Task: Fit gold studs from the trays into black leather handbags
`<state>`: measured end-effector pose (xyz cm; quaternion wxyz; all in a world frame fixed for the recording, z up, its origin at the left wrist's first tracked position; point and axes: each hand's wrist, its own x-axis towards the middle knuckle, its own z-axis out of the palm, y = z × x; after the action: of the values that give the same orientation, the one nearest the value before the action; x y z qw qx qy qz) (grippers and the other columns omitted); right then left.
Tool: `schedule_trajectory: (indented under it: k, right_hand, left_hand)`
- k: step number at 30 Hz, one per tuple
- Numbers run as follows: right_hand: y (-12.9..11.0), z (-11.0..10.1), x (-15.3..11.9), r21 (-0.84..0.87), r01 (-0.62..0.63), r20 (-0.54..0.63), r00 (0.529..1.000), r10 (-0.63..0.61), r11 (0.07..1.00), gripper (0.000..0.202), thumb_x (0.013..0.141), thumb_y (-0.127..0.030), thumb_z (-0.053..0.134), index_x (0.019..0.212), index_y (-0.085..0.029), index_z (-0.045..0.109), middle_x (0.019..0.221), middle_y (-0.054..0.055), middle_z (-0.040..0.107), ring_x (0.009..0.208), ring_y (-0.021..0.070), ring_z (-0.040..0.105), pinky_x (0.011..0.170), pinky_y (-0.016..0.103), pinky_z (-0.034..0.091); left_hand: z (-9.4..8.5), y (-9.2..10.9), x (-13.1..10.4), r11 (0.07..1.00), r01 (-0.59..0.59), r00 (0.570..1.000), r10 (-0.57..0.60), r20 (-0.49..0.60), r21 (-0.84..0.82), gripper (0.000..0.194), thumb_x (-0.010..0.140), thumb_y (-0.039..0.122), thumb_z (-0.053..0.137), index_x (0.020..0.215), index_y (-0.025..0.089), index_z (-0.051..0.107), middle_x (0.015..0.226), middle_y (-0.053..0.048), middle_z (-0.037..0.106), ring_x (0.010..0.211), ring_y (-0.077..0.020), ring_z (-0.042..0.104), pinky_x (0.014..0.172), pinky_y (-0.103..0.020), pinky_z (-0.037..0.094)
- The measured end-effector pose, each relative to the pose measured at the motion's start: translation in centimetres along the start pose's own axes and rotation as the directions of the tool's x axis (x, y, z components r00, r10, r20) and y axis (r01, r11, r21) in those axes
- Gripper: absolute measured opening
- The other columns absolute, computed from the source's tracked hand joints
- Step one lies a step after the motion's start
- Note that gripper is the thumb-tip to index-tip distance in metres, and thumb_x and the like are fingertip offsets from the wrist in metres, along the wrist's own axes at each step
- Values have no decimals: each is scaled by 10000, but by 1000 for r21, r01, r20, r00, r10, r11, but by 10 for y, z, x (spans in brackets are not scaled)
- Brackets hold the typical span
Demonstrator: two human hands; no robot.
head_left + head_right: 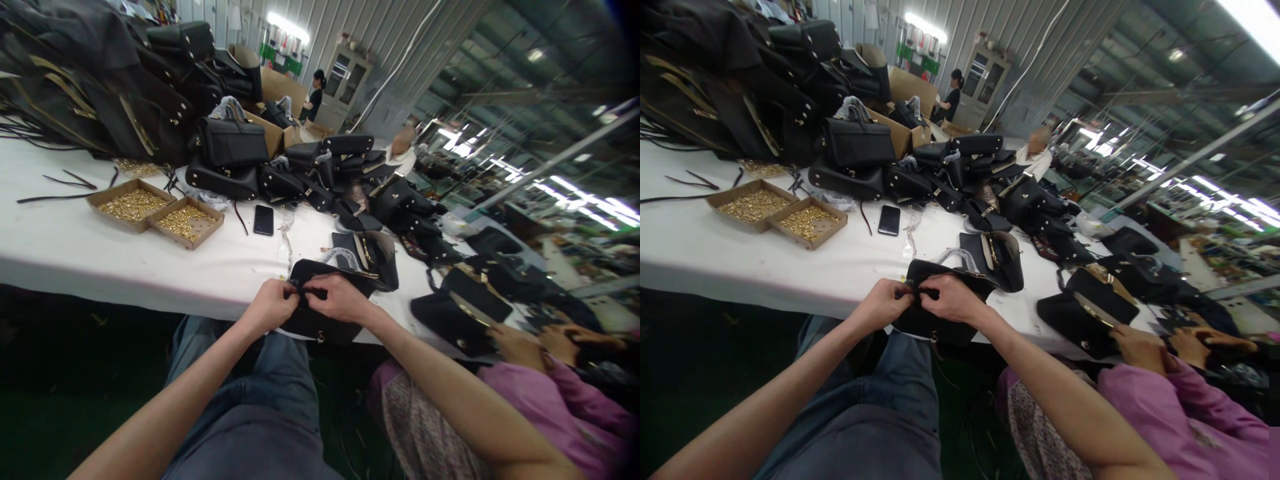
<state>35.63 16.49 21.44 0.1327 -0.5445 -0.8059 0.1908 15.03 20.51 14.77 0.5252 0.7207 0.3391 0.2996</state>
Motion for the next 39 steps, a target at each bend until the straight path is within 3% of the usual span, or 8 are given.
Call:
schedule_trajectory:
  k: [6, 11, 16, 20, 29, 39]
  right_hand:
    - [-2, -2, 4, -104, -44, 58, 997, 50, 994, 204, 891, -182, 678, 1034, -235, 814, 992, 42, 813, 897, 241, 729, 845, 329, 534]
    - [9, -3, 3, -9, -41, 111, 993, 41, 999, 216, 922, -196, 646, 1068, -246, 798, 1004, 20, 802, 904, 226, 719, 838, 325, 530]
    - [19, 4, 3, -9, -51, 127, 991, 51, 999, 198, 937, -220, 641, 1083, -246, 772, 1039, 32, 781, 990, 242, 703, 875, 337, 528]
    - [22, 6, 4, 4, -53, 168, 985, 52, 999, 176, 966, -224, 618, 1069, -238, 760, 994, 29, 765, 952, 232, 695, 851, 331, 515]
    - [17, -6, 2, 71, -61, 165, 985, 49, 996, 250, 1060, -318, 621, 1235, -271, 793, 1216, 52, 802, 1138, 276, 721, 1050, 400, 525]
    - [-1, -6, 4, 15, -55, 118, 992, 53, 998, 234, 1026, -224, 626, 1102, -268, 843, 1090, 33, 828, 1029, 264, 747, 940, 360, 542]
  left_hand:
    - [3, -6, -1, 998, 9, 1000, -9, 1, -56, 291, 883, 263, 560, 638, 147, 667, 594, 13, 500, 620, -132, 473, 561, -270, 266]
    - [5, -13, 1, 999, 26, 997, -30, -76, -48, 240, 867, 266, 630, 739, 142, 789, 671, -21, 670, 708, -174, 615, 614, -264, 367]
    - [4, -23, 1, 987, 86, 993, -96, -70, -139, 214, 846, 290, 717, 900, 149, 869, 843, -64, 806, 818, -218, 698, 666, -268, 454]
    - [4, -27, -1, 979, 58, 997, -66, -34, -197, 234, 892, 301, 690, 906, 145, 863, 846, -58, 810, 802, -206, 697, 670, -264, 456]
    - [11, -22, -1, 996, -44, 987, 31, -160, -79, 231, 934, 243, 636, 923, 162, 852, 866, -63, 805, 828, -206, 718, 746, -280, 470]
    - [13, -14, -1, 999, -54, 981, 54, -185, 6, 214, 889, 171, 634, 831, 157, 840, 821, -74, 797, 752, -188, 693, 681, -271, 434]
